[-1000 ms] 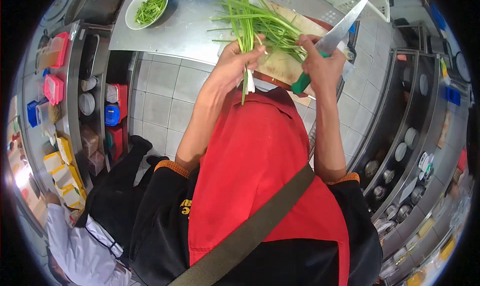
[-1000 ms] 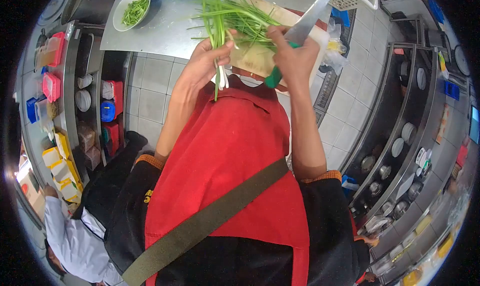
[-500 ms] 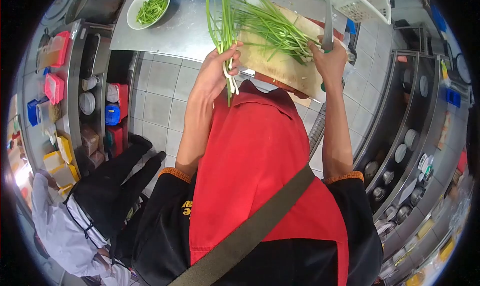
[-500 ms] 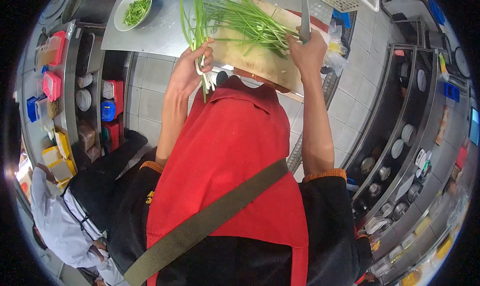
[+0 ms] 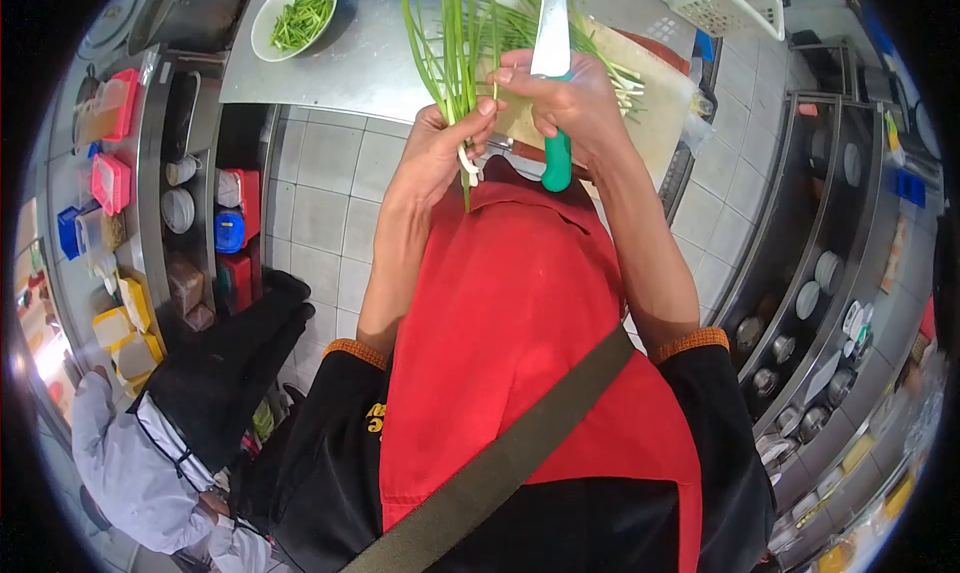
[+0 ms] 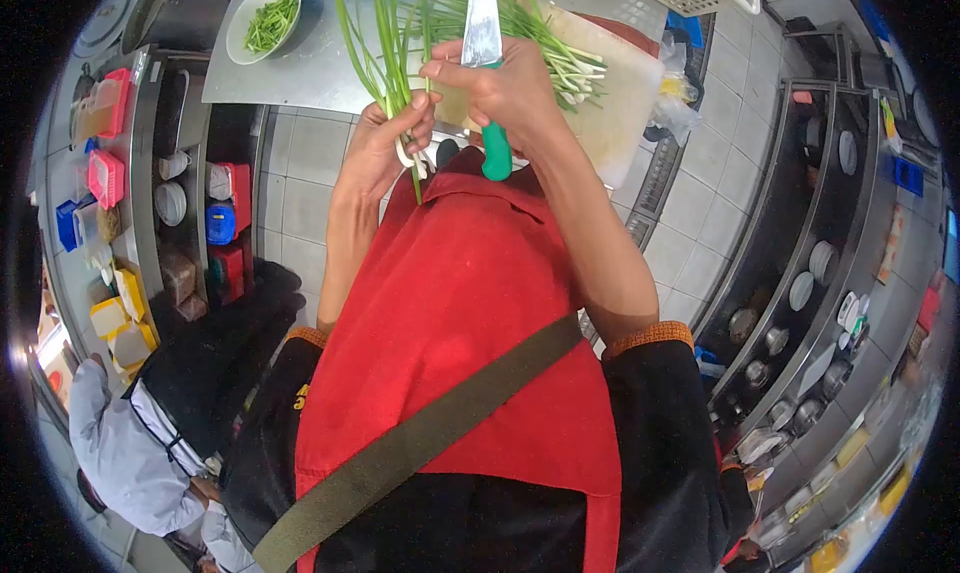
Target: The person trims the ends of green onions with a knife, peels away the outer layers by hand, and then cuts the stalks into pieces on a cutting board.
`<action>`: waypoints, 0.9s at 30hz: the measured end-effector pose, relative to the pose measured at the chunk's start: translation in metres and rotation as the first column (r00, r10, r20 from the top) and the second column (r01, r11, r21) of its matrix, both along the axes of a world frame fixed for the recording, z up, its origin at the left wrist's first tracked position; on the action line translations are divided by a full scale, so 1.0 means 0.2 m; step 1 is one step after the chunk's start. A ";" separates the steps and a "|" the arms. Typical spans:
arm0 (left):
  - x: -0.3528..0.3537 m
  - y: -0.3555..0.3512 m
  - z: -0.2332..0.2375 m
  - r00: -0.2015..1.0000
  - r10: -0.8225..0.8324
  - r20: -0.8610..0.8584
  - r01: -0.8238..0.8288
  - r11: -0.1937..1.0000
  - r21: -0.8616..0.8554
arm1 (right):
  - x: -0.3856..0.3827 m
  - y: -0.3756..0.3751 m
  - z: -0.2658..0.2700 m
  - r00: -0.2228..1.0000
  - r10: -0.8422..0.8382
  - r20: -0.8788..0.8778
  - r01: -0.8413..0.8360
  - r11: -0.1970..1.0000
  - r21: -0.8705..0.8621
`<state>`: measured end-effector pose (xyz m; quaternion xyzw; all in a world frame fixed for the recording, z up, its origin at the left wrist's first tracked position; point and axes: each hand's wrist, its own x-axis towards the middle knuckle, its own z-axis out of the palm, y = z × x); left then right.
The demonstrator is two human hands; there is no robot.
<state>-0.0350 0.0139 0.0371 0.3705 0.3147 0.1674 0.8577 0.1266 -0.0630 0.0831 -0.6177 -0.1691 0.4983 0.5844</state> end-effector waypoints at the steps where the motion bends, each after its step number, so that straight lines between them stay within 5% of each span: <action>1: 0.00 -0.01 0.01 0.999 0.017 -0.032 -0.016 1.000 0.022 | 0.00 0.00 -0.01 1.000 0.000 -0.003 0.000 1.000 0.009; 11: -0.16 -0.01 -0.09 0.962 -0.009 -0.271 0.027 0.998 0.062 | -0.02 -0.06 -0.11 0.985 -0.166 0.038 0.166 0.986 0.017; 13: -0.17 -0.01 -0.16 0.948 -0.010 -0.319 0.029 0.998 0.053 | 0.00 -0.09 -0.13 0.898 -0.246 0.364 0.307 0.944 -0.118; 17: -0.18 -0.02 -0.27 0.900 0.021 -0.436 -0.012 1.000 0.023 | 0.13 -0.25 -0.23 0.715 -0.444 0.539 0.518 0.855 0.016; 19: -0.18 -0.02 -0.30 0.900 0.045 -0.433 -0.042 0.999 0.018 | 0.10 -0.34 -0.13 0.366 -0.063 0.929 0.281 0.959 -0.046; 20: -0.18 -0.02 -0.29 0.901 0.057 -0.430 -0.063 0.998 0.002 | 0.05 -0.37 -0.06 0.602 0.031 0.798 0.276 0.930 -0.244; 21: -0.18 -0.03 -0.30 0.900 0.053 -0.433 -0.061 0.998 -0.004 | 0.01 -0.40 -0.05 0.604 0.034 0.796 0.277 0.928 -0.250; 23: -0.17 -0.03 -0.31 0.896 0.061 -0.440 -0.078 0.997 -0.019 | -0.04 -0.48 -0.09 0.666 0.300 0.683 -0.060 0.934 -0.351; 27: -0.18 -0.03 -0.34 0.889 0.057 -0.454 -0.068 0.998 -0.008 | -0.13 -0.55 -0.27 0.513 0.387 0.766 -0.213 0.922 -0.323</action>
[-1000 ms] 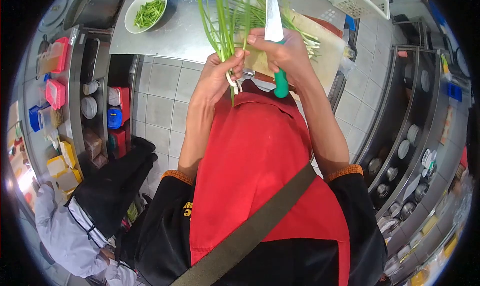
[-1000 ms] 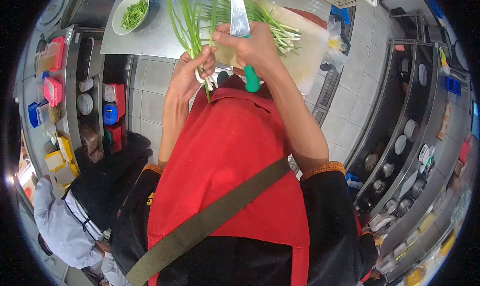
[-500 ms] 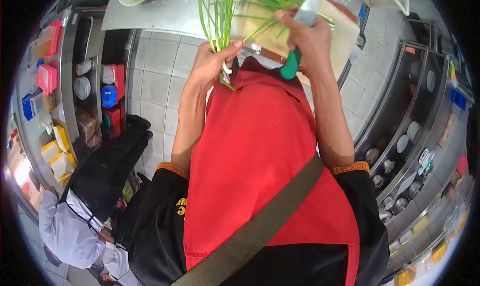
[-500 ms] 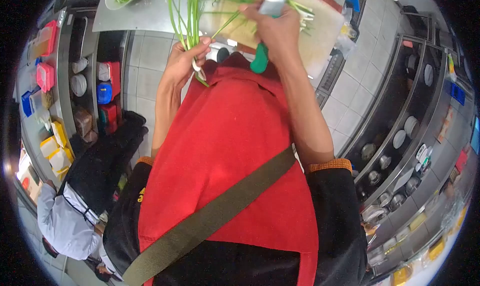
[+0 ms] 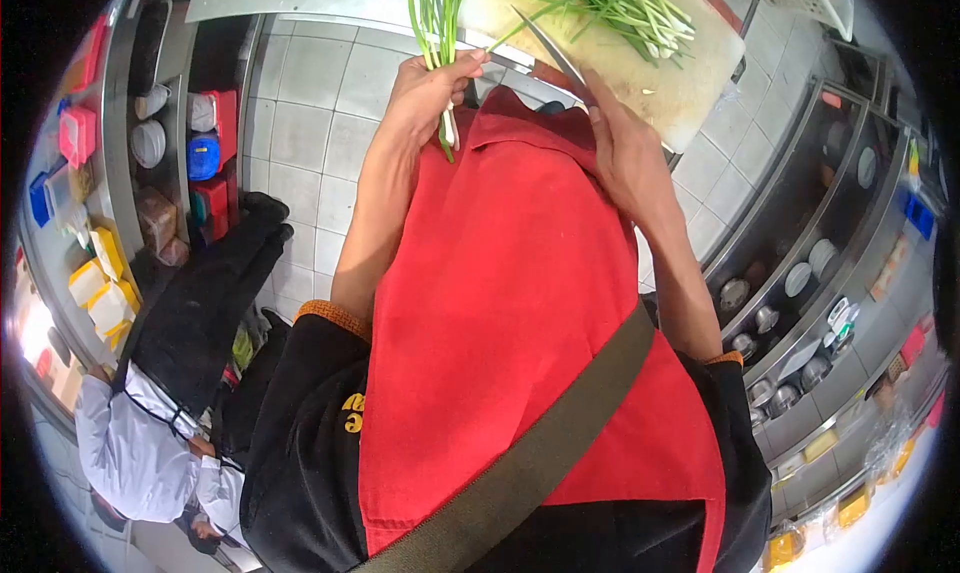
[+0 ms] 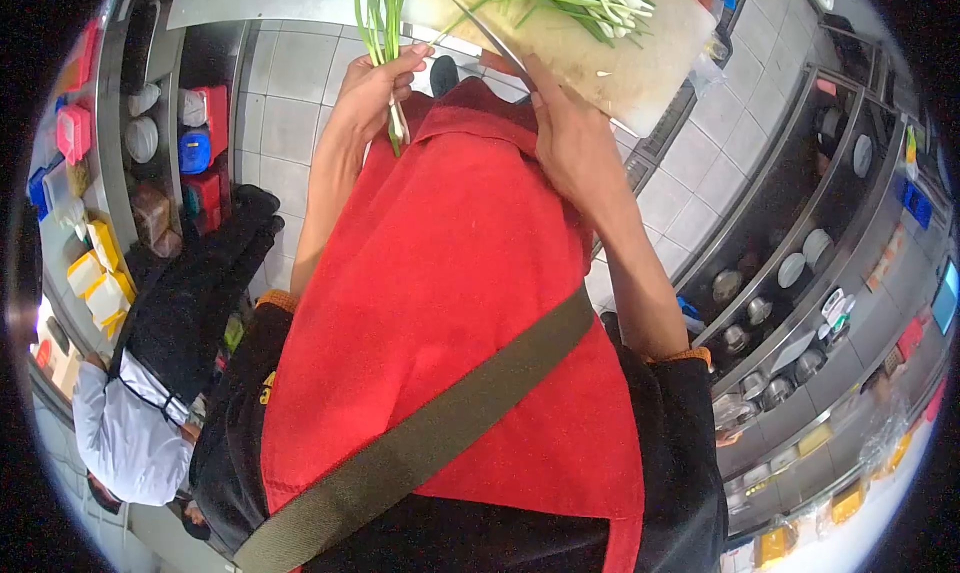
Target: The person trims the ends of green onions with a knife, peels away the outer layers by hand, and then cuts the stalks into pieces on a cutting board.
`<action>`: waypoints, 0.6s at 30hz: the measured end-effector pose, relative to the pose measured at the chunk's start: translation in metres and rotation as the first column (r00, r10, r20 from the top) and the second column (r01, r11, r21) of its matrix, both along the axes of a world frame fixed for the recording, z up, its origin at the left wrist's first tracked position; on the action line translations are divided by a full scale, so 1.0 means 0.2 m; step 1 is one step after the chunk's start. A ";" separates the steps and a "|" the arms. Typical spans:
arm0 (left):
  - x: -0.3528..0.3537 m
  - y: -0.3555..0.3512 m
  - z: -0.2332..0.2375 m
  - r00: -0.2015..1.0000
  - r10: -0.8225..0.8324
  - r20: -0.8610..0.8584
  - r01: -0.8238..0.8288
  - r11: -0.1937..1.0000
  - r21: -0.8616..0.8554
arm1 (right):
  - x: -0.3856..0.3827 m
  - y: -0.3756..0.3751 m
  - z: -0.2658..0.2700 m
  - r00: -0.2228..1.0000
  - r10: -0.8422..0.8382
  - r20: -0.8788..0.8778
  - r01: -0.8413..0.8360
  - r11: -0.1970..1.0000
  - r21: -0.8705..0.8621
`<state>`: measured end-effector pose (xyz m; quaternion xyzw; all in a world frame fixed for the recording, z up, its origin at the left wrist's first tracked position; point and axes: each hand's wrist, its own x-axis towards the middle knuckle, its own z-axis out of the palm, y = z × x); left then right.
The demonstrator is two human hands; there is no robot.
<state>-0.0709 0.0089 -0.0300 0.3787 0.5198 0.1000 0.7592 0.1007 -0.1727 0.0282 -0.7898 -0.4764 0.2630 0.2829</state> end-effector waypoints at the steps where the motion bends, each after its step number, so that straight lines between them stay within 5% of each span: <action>1: 0.00 0.00 0.00 1.000 -0.002 0.008 0.002 1.000 -0.006 | -0.01 -0.01 -0.02 0.999 0.022 0.032 -0.021 0.999 -0.034; 5: -0.01 0.00 -0.04 1.000 -0.011 0.029 0.012 0.999 -0.047 | -0.01 -0.03 -0.05 0.990 0.071 0.119 -0.046 0.978 -0.204; 18: 0.00 -0.03 -0.06 0.999 -0.004 -0.033 0.005 1.000 0.027 | 0.00 -0.01 -0.12 0.981 0.100 0.167 -0.060 0.973 -0.225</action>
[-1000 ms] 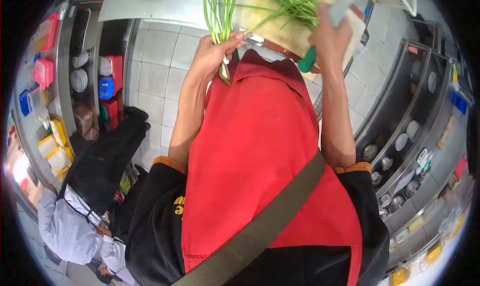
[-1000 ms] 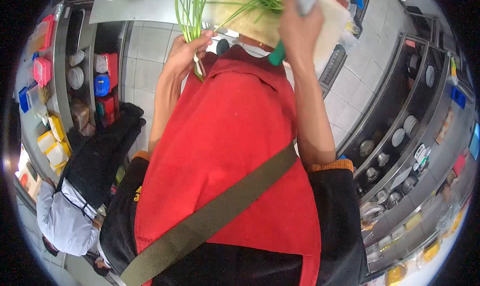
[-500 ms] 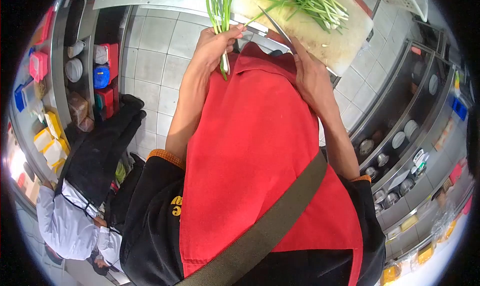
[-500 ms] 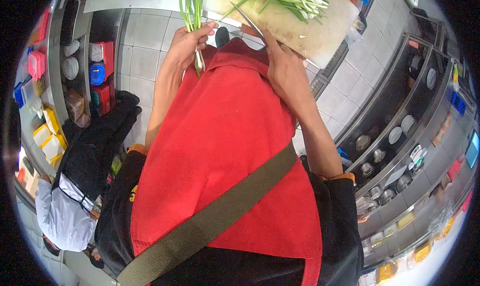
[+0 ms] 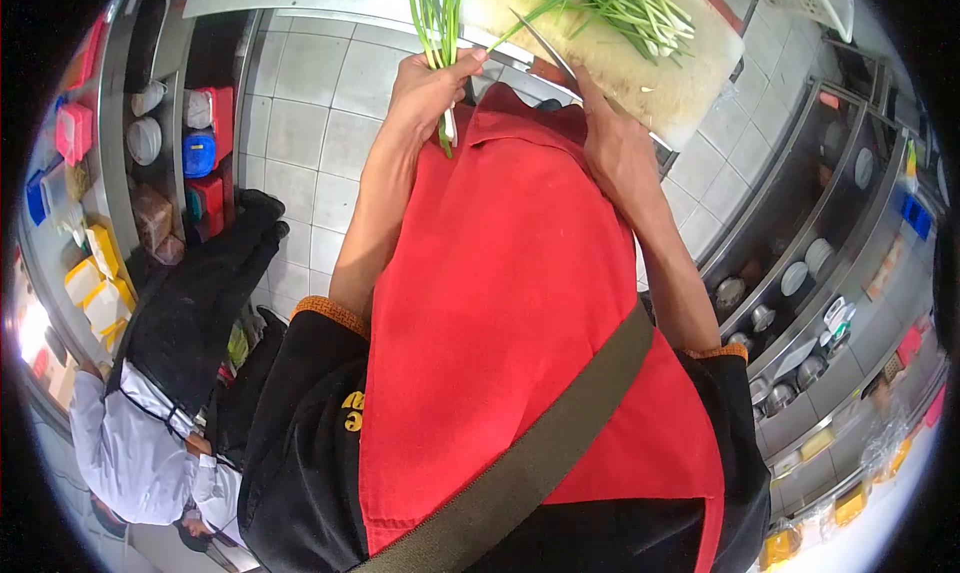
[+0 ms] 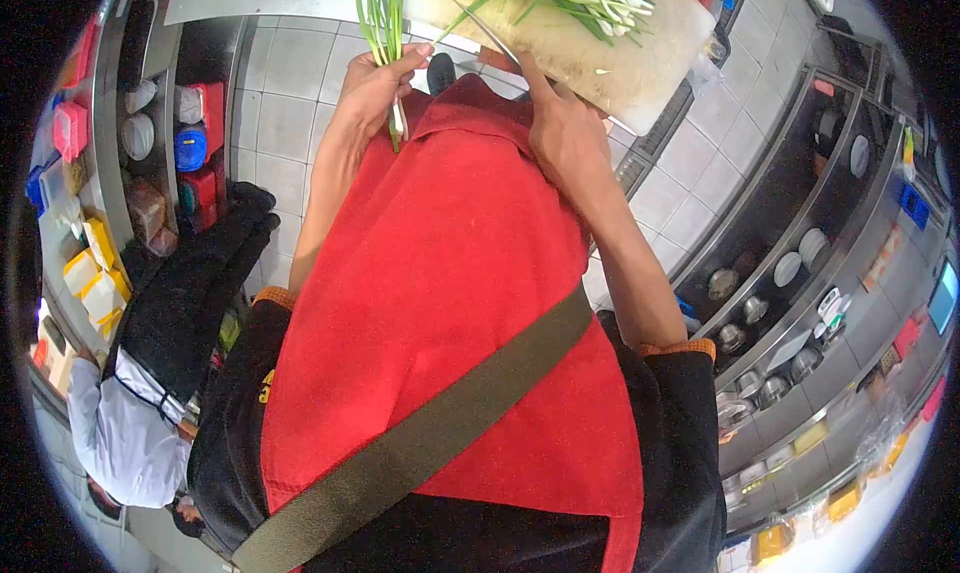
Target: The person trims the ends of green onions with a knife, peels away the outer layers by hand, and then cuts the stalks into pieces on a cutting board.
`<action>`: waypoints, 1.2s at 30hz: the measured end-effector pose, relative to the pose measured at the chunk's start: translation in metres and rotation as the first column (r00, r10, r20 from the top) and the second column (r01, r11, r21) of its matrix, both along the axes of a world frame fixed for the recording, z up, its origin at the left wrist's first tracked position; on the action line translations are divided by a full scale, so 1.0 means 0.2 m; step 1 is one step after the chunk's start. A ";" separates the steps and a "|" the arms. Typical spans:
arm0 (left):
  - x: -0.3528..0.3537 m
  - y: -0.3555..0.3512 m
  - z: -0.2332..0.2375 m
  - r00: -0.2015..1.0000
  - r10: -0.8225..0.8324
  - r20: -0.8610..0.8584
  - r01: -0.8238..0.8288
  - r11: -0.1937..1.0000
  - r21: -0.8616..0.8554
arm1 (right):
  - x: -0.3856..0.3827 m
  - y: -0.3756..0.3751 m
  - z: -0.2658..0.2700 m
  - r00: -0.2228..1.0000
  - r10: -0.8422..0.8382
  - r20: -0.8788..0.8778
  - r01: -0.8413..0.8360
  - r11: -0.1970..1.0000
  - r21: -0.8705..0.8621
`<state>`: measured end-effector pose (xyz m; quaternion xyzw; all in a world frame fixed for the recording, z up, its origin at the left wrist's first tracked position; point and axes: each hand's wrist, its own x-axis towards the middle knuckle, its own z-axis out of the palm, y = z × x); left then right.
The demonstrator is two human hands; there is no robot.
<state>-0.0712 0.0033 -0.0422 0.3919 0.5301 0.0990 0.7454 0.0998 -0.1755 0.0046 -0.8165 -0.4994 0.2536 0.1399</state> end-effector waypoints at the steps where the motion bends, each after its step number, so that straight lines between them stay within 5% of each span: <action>1: 0.00 0.00 0.00 1.000 -0.001 -0.030 0.002 1.000 0.015 | 0.00 0.01 -0.02 1.000 0.002 0.014 -0.002 1.000 0.012; 6: 0.02 -0.01 0.03 0.997 0.055 -0.050 -0.052 0.997 0.058 | 0.01 0.02 0.00 0.999 -0.002 0.039 0.003 1.000 -0.019; 8: 0.03 -0.02 0.02 0.997 0.054 -0.061 -0.048 0.994 0.097 | 0.03 -0.01 0.01 0.987 -0.011 -0.162 0.039 0.985 0.167; 11: 0.07 -0.02 0.07 0.988 0.013 -0.151 0.009 0.990 0.144 | 0.01 -0.02 0.11 0.979 -0.040 -0.200 0.057 0.995 0.080; 14: 0.11 -0.03 0.08 0.989 0.030 -0.145 -0.009 0.990 0.139 | 0.00 -0.04 0.08 0.995 0.066 -0.079 -0.058 0.994 0.093; 29: 0.16 -0.04 0.06 0.986 0.011 -0.164 0.020 0.983 0.184 | 0.04 -0.05 0.03 0.989 0.126 0.076 -0.129 0.991 0.029; 36: 0.13 -0.03 0.09 0.987 0.004 -0.163 0.026 0.983 0.184 | 0.05 0.00 -0.01 0.993 0.116 0.032 -0.118 0.991 0.062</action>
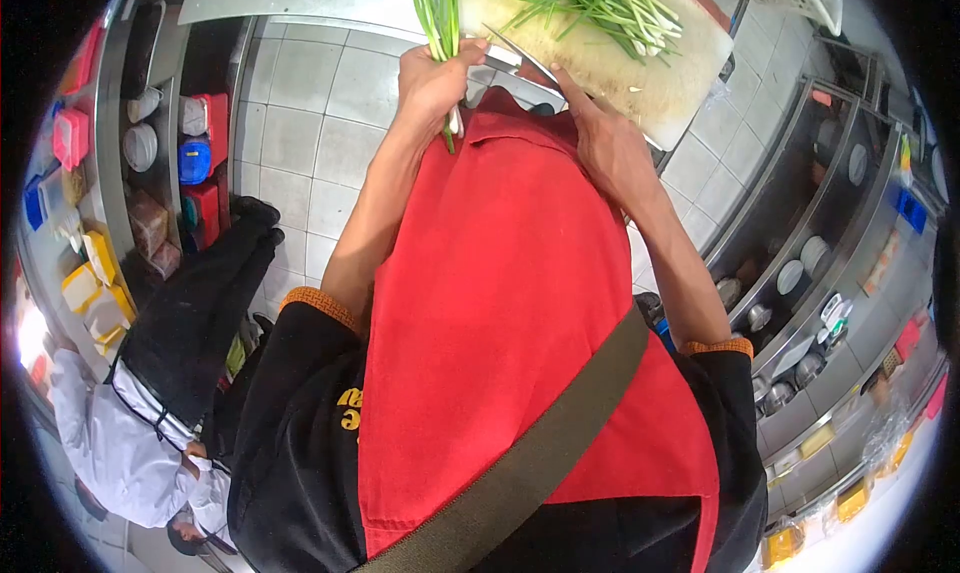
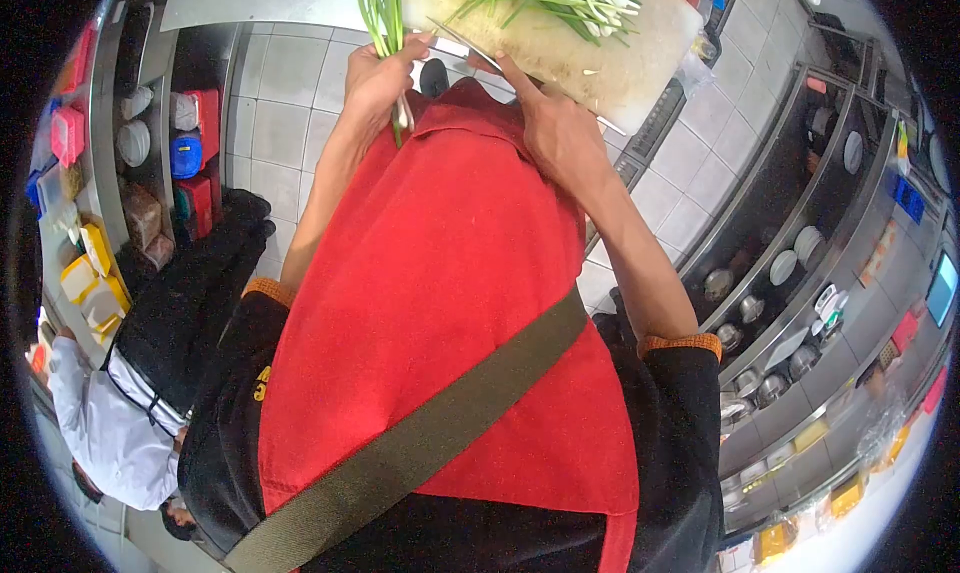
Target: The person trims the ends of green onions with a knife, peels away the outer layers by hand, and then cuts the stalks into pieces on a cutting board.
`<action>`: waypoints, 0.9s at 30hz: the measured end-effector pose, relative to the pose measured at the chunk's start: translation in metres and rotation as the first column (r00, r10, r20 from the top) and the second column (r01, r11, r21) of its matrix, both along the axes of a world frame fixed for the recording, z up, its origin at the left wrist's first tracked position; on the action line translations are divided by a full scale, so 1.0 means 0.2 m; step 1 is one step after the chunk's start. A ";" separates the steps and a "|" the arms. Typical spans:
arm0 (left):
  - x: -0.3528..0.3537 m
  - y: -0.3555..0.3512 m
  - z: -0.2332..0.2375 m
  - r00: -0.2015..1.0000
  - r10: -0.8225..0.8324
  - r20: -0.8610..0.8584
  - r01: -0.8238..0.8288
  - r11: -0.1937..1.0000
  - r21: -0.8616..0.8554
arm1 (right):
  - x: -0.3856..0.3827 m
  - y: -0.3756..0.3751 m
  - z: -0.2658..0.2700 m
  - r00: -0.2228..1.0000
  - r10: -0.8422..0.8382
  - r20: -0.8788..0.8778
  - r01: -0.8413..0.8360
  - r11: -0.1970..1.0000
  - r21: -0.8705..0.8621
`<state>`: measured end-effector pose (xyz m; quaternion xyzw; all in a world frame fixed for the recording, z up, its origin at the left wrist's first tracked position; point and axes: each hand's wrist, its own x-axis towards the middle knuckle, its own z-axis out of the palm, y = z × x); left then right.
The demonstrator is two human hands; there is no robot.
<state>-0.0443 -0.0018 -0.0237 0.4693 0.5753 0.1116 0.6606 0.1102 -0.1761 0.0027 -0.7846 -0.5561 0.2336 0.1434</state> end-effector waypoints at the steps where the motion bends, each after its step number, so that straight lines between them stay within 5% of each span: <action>1: -0.03 0.01 -0.04 0.995 0.048 0.085 -0.046 0.999 -0.022 | 0.01 0.00 0.01 0.997 -0.010 -0.081 0.009 1.000 -0.012; 6: -0.09 0.07 0.01 0.935 0.255 0.245 -0.213 0.959 -0.188 | 0.00 0.04 0.06 0.969 -0.103 -0.226 0.138 0.979 0.147; 8: -0.13 0.09 -0.03 0.903 0.258 0.343 -0.175 0.951 -0.256 | -0.02 0.20 0.15 0.930 -0.276 -0.243 0.294 0.955 0.041; 11: -0.14 0.12 -0.03 0.862 0.324 0.391 -0.131 0.886 -0.444 | -0.06 0.46 0.01 0.927 -0.336 -0.167 0.360 0.921 0.146; 16: -0.13 0.12 0.01 0.808 0.381 0.450 -0.148 0.870 -0.471 | -0.08 0.62 -0.03 0.924 -0.372 -0.092 0.382 0.910 0.159; 18: -0.13 0.13 0.01 0.836 0.285 0.469 -0.067 0.901 -0.428 | -0.06 0.62 -0.03 0.909 -0.415 0.031 0.406 0.902 0.147; 27: -0.15 0.20 0.07 0.784 0.300 0.544 0.015 0.866 -0.499 | -0.04 0.65 0.19 0.909 -0.387 -0.151 0.406 0.906 0.122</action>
